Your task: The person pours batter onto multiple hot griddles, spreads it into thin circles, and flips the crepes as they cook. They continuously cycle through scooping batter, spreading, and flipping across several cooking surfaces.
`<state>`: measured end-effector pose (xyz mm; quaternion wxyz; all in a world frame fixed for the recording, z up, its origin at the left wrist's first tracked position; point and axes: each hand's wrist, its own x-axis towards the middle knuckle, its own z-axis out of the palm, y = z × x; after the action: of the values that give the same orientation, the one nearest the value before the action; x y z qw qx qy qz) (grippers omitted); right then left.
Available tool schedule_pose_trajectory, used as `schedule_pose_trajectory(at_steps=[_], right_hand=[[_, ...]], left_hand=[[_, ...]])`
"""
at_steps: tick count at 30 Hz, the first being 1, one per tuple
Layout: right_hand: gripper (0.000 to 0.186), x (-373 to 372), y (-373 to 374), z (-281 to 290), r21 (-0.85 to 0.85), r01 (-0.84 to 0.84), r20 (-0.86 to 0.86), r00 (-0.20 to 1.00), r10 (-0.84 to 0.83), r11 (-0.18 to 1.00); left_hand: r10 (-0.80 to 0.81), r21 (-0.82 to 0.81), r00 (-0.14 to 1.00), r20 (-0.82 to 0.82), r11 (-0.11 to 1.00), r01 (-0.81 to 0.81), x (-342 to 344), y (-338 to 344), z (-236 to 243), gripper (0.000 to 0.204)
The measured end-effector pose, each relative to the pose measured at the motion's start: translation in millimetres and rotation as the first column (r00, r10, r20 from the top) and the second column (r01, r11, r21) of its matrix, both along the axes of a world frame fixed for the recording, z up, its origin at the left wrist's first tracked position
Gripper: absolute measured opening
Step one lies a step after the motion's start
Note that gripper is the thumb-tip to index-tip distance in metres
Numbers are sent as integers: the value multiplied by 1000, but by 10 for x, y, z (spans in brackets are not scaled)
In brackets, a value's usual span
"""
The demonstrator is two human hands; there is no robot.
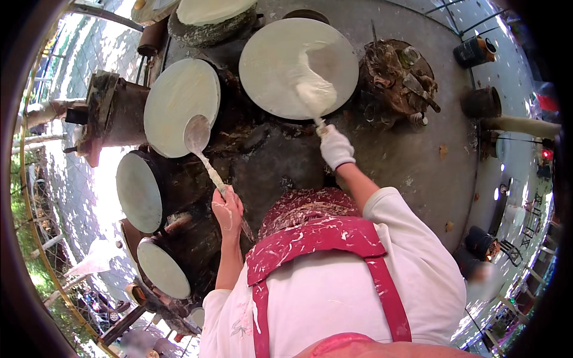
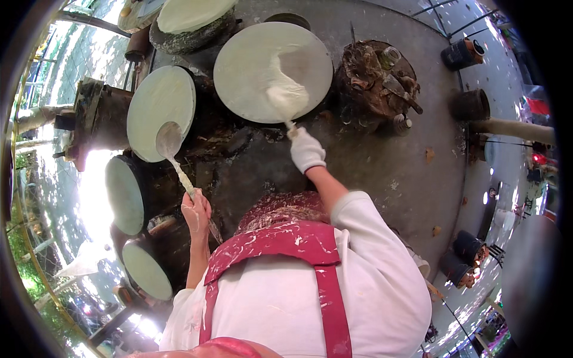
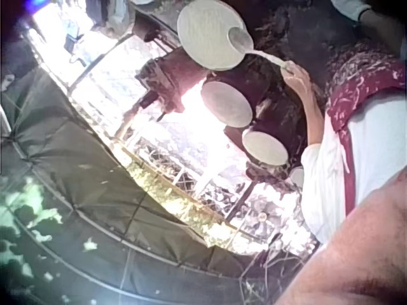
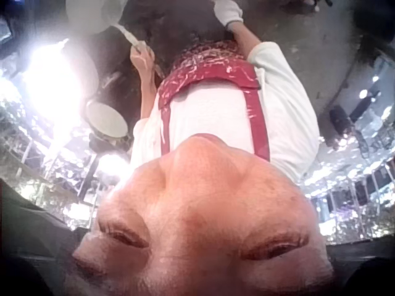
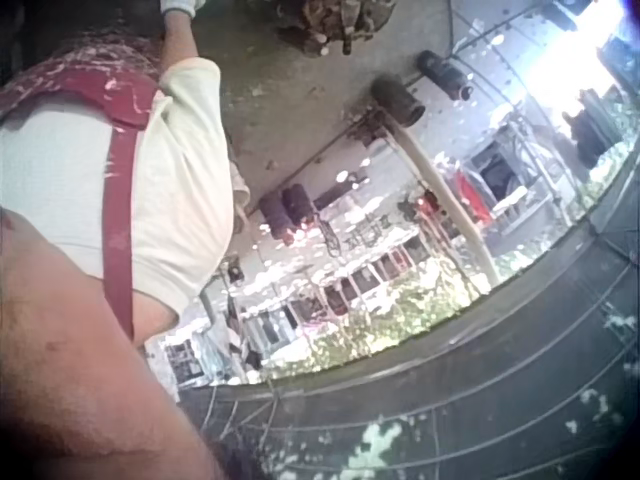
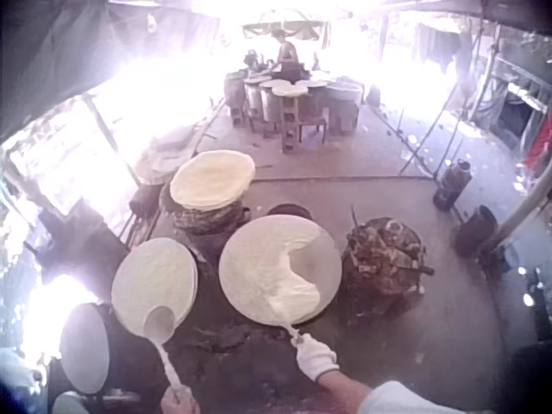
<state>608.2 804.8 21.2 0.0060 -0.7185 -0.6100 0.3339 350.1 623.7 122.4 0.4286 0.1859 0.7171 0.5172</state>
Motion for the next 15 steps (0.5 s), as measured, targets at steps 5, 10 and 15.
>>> schedule_pose_trajectory(at_steps=[5, 10, 15], right_hand=[[42, 643, 666, -130, -71, 55, -220, 973, -70, 996], [46, 937, 375, 231, -234, -368, -50, 929, 367, 900], [43, 1377, 1120, 168, 64, -188, 32, 982, 186, 980]], left_hand=[[-44, -6, 999, 1, 999, 44, 503, 377, 119, 20], [-32, -50, 998, -51, 998, 30, 876, 506, 253, 20], [-17, -83, 999, -47, 996, 13, 1050, 555, 238, 20]])
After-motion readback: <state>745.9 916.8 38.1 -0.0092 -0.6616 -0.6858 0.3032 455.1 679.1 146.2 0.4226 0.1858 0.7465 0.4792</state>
